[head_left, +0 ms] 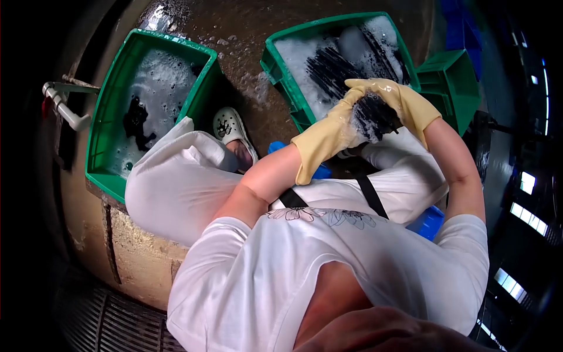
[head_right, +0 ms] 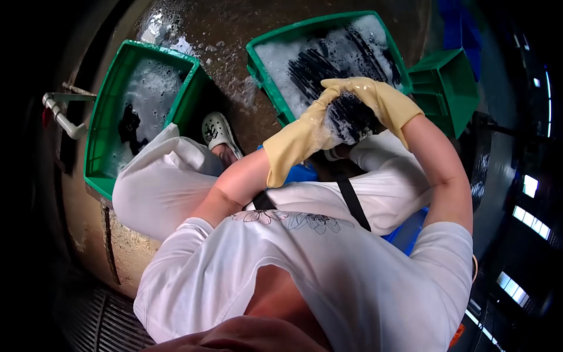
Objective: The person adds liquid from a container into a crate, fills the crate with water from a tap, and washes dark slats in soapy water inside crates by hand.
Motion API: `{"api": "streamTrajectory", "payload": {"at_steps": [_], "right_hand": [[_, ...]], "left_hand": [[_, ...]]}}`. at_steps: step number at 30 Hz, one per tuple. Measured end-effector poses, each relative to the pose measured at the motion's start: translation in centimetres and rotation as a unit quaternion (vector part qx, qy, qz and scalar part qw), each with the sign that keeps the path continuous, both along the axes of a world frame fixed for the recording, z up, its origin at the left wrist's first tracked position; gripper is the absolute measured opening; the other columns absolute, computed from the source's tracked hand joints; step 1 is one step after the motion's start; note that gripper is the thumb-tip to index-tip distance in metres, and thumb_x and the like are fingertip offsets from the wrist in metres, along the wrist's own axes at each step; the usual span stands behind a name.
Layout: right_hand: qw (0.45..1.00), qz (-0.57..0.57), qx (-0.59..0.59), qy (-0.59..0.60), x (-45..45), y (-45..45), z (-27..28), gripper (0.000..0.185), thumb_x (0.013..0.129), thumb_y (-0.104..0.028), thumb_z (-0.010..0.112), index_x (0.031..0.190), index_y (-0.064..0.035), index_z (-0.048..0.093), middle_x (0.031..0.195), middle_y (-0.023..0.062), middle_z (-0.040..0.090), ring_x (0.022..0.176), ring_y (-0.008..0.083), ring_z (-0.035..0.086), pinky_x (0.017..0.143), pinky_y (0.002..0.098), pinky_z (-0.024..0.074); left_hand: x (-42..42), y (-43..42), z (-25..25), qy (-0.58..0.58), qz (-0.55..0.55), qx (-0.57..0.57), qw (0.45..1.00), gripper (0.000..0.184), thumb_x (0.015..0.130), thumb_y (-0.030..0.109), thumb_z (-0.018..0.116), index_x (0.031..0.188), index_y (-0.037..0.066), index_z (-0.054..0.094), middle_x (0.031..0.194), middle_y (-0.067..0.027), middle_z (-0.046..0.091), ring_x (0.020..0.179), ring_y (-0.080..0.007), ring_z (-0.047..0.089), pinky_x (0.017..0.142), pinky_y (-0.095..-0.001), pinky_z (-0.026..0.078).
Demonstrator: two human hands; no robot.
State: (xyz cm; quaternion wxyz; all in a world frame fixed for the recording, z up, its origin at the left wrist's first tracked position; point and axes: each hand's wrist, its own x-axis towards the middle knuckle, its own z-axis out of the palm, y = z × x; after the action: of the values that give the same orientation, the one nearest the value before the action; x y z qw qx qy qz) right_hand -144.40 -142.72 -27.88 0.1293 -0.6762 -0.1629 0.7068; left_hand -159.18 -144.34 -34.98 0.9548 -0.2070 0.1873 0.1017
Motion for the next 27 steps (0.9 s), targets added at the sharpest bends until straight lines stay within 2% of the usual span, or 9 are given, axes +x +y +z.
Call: {"api": "streamTrajectory", "payload": {"at_steps": [3,7,12,16,18,20,22,24,27], "right_hand": [[0.893,0.312,0.305,-0.113,2.0,-2.7,0.9,0.053,0.105,-0.024,0.045,0.152,0.0020,0.048,0.154,0.0129,0.053,0.145,0.0195,0.047,0.121,0.0334,0.0340],[0.977,-0.081,0.163,-0.115,-4.9,-1.4,3.4,0.047,0.105,-0.027,0.059,0.146,-0.0039,0.056,0.138,0.0092,0.064,0.131,0.0177,0.059,0.114,0.0323,0.0420],[0.967,-0.015,0.253,0.005,-7.3,7.6,-1.1,0.044,0.099,-0.022,0.068,0.139,-0.0054,0.062,0.133,0.0073,0.068,0.124,0.0160,0.062,0.111,0.0309,0.0445],[0.586,0.461,0.666,-0.025,-11.5,17.0,-6.5,0.056,0.100,-0.026,0.064,0.149,-0.0026,0.053,0.153,0.0143,0.053,0.142,0.0234,0.050,0.120,0.0353,0.0340],[0.637,0.433,0.624,0.135,-16.8,20.8,-9.5,0.058,0.101,-0.031,0.060,0.152,-0.0028,0.050,0.155,0.0165,0.051,0.144,0.0245,0.048,0.122,0.0349,0.0315],[0.678,0.421,0.593,0.103,-22.3,23.2,-13.0,0.067,0.095,-0.039,0.067,0.150,-0.0033,0.052,0.153,0.0175,0.053,0.143,0.0253,0.049,0.120,0.0357,0.0353],[0.911,0.195,0.317,0.178,-29.4,20.5,-8.2,0.079,0.086,-0.048,0.077,0.147,-0.0018,0.055,0.149,0.0181,0.056,0.140,0.0267,0.052,0.116,0.0375,0.0402],[0.854,0.308,0.386,-0.162,-32.0,19.2,-5.6,0.076,0.089,-0.050,0.075,0.145,-0.0022,0.056,0.145,0.0197,0.059,0.138,0.0298,0.054,0.114,0.0397,0.0416],[0.765,0.179,0.559,-0.264,-28.6,17.7,-9.7,0.067,0.091,-0.052,0.072,0.139,-0.0064,0.060,0.147,0.0230,0.056,0.136,0.0372,0.053,0.115,0.0424,0.0417]], "left_hand": [[-1.6,-0.9,1.5,-0.028,0.041,0.041,0.998,0.038,0.097,0.036,0.066,0.123,0.008,0.068,0.119,-0.0151,0.072,0.108,-0.0343,0.071,0.094,-0.0541,0.059],[-2.5,0.4,0.2,0.064,0.093,0.204,0.972,0.026,0.092,0.020,0.070,0.114,0.004,0.072,0.111,-0.0122,0.074,0.101,-0.0271,0.071,0.091,-0.0435,0.057],[-7.8,6.9,0.6,0.134,0.274,0.319,0.897,0.020,0.089,0.014,0.072,0.106,0.003,0.076,0.104,-0.0079,0.075,0.097,-0.0186,0.069,0.091,-0.0311,0.052],[-15.8,12.1,0.2,0.319,0.309,0.267,0.855,0.019,0.091,0.007,0.067,0.108,0.004,0.075,0.107,-0.0059,0.076,0.103,-0.0153,0.069,0.096,-0.0288,0.051],[-20.0,13.0,-3.1,0.389,0.380,0.414,0.730,0.024,0.091,0.003,0.067,0.113,0.005,0.074,0.111,-0.0052,0.075,0.103,-0.0162,0.069,0.098,-0.0285,0.051],[-24.4,16.0,-5.4,0.386,0.435,0.274,0.766,0.021,0.089,0.008,0.073,0.109,0.002,0.076,0.107,-0.0047,0.075,0.096,-0.0131,0.068,0.091,-0.0240,0.051],[-28.5,17.4,-6.1,0.449,0.480,0.273,0.702,0.032,0.087,0.008,0.075,0.117,0.000,0.070,0.115,-0.0083,0.072,0.102,-0.0182,0.067,0.094,-0.0263,0.051],[-29.6,18.2,-6.8,0.548,0.548,0.261,0.575,0.057,0.083,0.007,0.079,0.134,-0.006,0.059,0.132,-0.0154,0.065,0.115,-0.0284,0.065,0.100,-0.0309,0.051],[-26.3,19.5,-5.2,0.705,0.437,0.288,0.479,0.067,0.082,0.015,0.081,0.141,-0.003,0.054,0.133,-0.0230,0.062,0.117,-0.0342,0.064,0.102,-0.0383,0.051]]}}
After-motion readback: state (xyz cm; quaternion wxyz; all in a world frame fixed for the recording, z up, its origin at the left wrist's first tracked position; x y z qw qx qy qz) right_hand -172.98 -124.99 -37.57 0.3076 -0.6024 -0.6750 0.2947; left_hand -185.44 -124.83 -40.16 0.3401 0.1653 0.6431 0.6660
